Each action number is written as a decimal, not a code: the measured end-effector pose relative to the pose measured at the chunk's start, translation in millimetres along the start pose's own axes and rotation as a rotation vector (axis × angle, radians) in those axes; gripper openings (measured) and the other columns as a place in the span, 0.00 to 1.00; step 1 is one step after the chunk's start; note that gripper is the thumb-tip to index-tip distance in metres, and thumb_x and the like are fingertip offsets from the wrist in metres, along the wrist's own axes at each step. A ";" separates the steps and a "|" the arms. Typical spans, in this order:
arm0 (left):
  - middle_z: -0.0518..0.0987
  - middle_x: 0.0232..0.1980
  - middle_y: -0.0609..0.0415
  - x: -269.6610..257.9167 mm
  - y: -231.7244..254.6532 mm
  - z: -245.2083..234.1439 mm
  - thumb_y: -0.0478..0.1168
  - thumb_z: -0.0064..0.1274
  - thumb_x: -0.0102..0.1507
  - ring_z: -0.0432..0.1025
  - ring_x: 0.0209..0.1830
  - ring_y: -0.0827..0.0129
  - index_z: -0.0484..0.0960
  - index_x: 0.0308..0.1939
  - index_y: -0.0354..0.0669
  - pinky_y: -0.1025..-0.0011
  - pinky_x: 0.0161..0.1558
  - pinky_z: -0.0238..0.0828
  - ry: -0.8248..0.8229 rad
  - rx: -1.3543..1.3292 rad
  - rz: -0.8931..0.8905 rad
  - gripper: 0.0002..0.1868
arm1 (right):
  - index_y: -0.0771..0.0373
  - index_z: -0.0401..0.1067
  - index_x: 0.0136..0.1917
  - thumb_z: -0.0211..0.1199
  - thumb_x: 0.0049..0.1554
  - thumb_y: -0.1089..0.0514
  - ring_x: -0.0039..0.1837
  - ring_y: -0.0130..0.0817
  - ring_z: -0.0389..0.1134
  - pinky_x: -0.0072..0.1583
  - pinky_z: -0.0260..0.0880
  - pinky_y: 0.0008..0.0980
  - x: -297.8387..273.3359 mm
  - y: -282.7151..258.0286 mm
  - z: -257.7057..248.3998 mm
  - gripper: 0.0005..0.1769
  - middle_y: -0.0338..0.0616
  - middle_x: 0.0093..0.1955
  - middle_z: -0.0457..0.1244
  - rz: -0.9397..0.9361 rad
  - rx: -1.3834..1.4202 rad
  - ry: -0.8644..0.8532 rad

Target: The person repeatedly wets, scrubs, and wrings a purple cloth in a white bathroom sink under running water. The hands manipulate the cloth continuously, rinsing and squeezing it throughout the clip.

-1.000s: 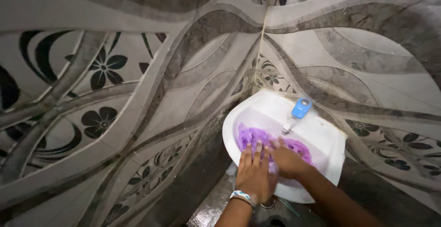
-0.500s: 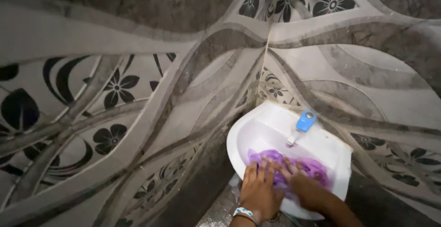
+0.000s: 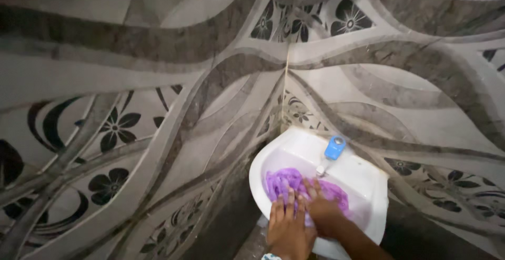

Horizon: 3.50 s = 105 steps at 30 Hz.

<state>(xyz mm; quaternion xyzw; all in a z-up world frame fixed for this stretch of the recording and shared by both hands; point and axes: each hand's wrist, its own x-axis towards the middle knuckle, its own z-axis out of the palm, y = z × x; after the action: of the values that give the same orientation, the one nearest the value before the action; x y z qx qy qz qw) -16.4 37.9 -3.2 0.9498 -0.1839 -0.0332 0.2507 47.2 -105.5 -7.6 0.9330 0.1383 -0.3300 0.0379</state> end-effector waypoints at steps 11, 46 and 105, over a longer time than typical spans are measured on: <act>0.46 0.81 0.28 -6.3 4.1 8.2 0.54 0.45 0.61 0.42 0.79 0.33 0.55 0.77 0.30 0.46 0.76 0.30 0.025 0.041 -0.036 0.45 | 0.50 0.55 0.78 0.70 0.49 0.62 0.83 0.51 0.41 0.77 0.51 0.50 12.8 42.9 45.6 0.47 0.43 0.83 0.44 -0.228 0.219 0.366; 0.70 0.64 0.30 -10.7 7.4 9.4 0.53 0.39 0.65 0.57 0.71 0.40 0.61 0.74 0.29 0.46 0.77 0.29 -0.086 0.059 -0.043 0.39 | 0.45 0.68 0.72 0.63 0.48 0.67 0.72 0.53 0.59 0.72 0.60 0.46 -22.7 55.8 19.5 0.40 0.48 0.77 0.54 -0.293 0.161 0.267; 0.53 0.84 0.45 159.6 11.2 -32.2 0.40 0.63 0.52 0.53 0.75 0.31 0.51 0.83 0.57 0.37 0.68 0.54 0.139 0.001 0.032 0.57 | 0.52 0.76 0.59 0.70 0.40 0.49 0.67 0.61 0.58 0.64 0.64 0.56 -26.6 45.0 -111.7 0.31 0.51 0.66 0.62 0.048 0.015 0.928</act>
<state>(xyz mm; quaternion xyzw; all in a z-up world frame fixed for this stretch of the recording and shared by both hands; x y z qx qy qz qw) 133.3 -14.6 34.9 0.9470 -0.1811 0.0370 0.2628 107.8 -136.7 95.2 0.9852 0.1166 0.1223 -0.0272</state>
